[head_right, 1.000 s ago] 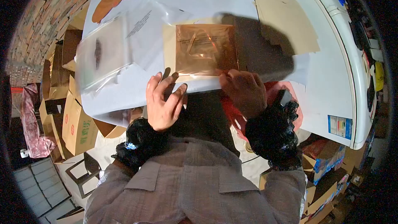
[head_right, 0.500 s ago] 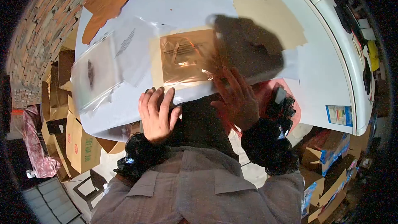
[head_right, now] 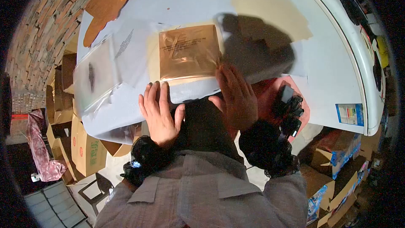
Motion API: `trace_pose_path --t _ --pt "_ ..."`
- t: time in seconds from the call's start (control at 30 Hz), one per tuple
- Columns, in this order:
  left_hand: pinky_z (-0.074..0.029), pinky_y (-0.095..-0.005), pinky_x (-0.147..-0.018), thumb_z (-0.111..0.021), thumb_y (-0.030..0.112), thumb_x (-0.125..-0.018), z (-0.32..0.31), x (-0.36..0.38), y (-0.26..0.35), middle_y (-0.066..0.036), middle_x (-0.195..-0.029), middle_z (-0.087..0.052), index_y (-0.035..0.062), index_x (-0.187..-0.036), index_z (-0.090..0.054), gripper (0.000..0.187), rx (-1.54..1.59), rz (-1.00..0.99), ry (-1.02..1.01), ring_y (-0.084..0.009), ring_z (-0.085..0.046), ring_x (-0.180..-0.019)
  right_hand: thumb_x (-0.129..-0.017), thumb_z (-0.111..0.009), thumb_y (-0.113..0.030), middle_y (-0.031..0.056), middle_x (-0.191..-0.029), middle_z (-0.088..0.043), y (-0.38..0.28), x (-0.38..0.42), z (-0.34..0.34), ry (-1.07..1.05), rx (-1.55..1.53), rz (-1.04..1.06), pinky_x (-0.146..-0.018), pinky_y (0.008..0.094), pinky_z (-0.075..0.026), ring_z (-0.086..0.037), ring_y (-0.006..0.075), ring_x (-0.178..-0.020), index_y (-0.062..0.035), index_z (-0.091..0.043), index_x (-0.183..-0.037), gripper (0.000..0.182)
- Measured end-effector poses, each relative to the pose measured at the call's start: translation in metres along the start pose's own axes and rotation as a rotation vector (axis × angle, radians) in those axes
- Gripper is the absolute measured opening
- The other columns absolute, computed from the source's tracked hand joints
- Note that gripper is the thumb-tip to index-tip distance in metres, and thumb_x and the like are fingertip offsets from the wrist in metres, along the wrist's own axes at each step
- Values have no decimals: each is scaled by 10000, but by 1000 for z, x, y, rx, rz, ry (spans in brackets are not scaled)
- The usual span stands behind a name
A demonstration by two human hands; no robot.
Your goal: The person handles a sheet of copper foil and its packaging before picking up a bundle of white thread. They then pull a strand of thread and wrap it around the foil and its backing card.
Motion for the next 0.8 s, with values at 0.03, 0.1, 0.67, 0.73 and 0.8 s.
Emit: trace_pose_path --t 0.03,0.1,0.67,0.73,0.8 --pt "-181 -579 -1105 -597 369 -901 -1 -2 0 -235 -1396 -351 49 -1431 -378 656 11 6 -38 -401 -288 -1355 -859 -643 -332 176 -1412 -427 1 0 0 6 5 -1 -1059 470 -384 -430 370 -1303 -31 -440 -1381 635" --pt "-183 -570 -1103 -595 384 -901 -4 -2 2 -216 -1372 -366 69 -1450 -357 676 -41 -10 -4 -374 -330 -1318 -829 -683 -304 166 -1414 -427 4 0 1 21 -29 11 -1057 461 -387 -430 364 -1304 -48 -458 -1361 632" --pt "-180 -570 -1105 -610 401 -894 -5 -10 8 -221 -1459 -307 177 -1438 -420 619 -145 -18 9 -421 -264 -1364 -779 -748 -257 115 -1406 -415 14 -1 -3 -3 14 35 -1079 435 -375 -383 344 -1339 -120 -458 -1335 642" --pt "-192 -564 -1102 -605 402 -897 -2 -13 7 -220 -1451 -319 173 -1436 -421 614 -124 -20 29 -420 -273 -1359 -771 -754 -246 121 -1400 -420 13 -2 -3 1 10 33 -1080 438 -373 -386 351 -1334 -118 -465 -1327 640" --pt "-228 -550 -1089 -606 406 -896 -1 -13 5 -217 -1427 -343 160 -1433 -425 618 -159 -60 40 -416 -303 -1332 -760 -762 -233 124 -1399 -423 13 -2 -2 -2 3 31 -1079 443 -374 -392 358 -1329 -119 -474 -1320 640"
Point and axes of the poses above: each hand's wrist, its own x-axis away from the middle knuckle, its own z-axis out of the back of the hand, y = z × x, the point moved 2 cm from there along -x, towards the middle knuckle
